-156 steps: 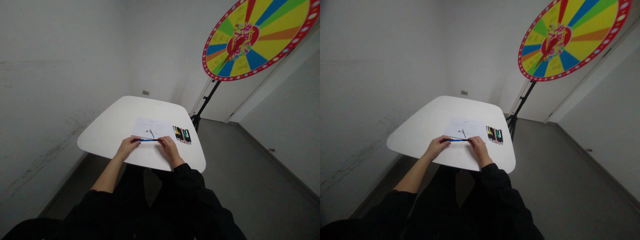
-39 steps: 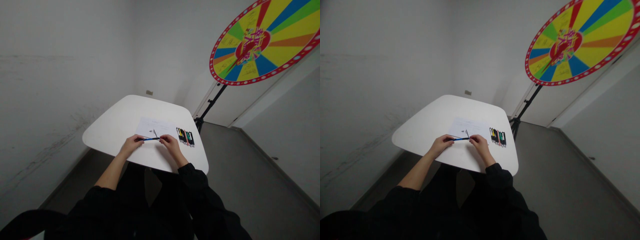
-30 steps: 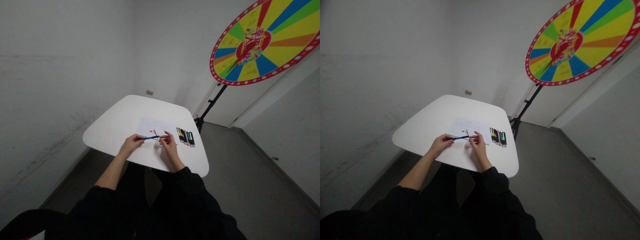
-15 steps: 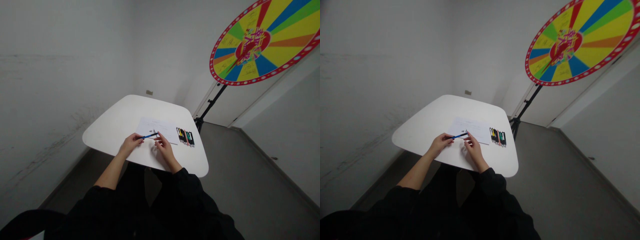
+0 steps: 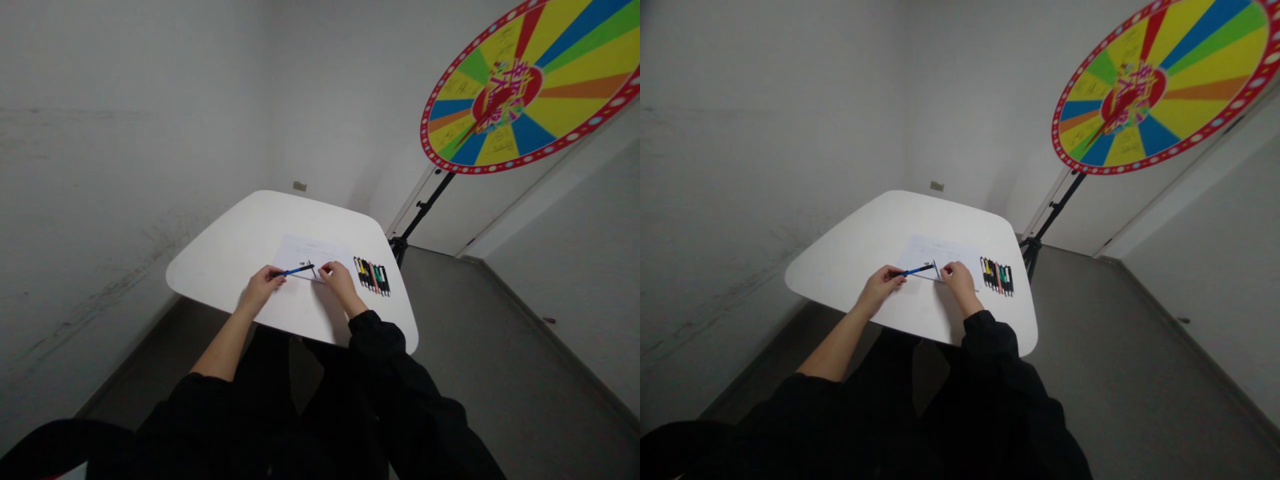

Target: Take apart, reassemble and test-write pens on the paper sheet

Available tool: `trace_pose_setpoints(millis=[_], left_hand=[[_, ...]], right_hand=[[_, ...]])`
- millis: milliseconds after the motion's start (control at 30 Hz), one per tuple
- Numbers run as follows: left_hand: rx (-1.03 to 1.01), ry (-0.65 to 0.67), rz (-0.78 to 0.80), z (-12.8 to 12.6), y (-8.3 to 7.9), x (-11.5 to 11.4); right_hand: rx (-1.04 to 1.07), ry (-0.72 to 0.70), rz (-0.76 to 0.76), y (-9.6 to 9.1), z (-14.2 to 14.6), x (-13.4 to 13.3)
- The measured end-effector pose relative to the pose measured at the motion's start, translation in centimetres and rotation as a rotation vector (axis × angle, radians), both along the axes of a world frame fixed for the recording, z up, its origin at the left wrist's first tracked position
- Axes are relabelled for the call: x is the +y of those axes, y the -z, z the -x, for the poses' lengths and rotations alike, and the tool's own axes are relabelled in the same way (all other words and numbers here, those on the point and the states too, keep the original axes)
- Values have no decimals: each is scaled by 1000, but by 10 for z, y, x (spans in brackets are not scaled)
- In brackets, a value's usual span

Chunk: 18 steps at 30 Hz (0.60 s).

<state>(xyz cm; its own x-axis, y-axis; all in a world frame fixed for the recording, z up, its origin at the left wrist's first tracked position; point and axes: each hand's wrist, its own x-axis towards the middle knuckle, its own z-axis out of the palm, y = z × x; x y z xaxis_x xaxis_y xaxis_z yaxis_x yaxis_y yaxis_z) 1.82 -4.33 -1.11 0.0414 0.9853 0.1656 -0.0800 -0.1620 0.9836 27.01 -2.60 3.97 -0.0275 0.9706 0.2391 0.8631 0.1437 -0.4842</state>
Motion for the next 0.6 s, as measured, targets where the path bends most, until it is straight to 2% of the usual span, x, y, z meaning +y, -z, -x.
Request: trace_pose_setpoints(millis=[100,233,600], left_hand=[[6,-7,-7,0,2,1],[32,-3,-1,0,4,3],[60,-5,-8,1,-1,-1]], right_hand=[[-146,-5,110,-7,10,5],[-264,18,174,-9,21,9],[-412,87,282,-6,24,20]])
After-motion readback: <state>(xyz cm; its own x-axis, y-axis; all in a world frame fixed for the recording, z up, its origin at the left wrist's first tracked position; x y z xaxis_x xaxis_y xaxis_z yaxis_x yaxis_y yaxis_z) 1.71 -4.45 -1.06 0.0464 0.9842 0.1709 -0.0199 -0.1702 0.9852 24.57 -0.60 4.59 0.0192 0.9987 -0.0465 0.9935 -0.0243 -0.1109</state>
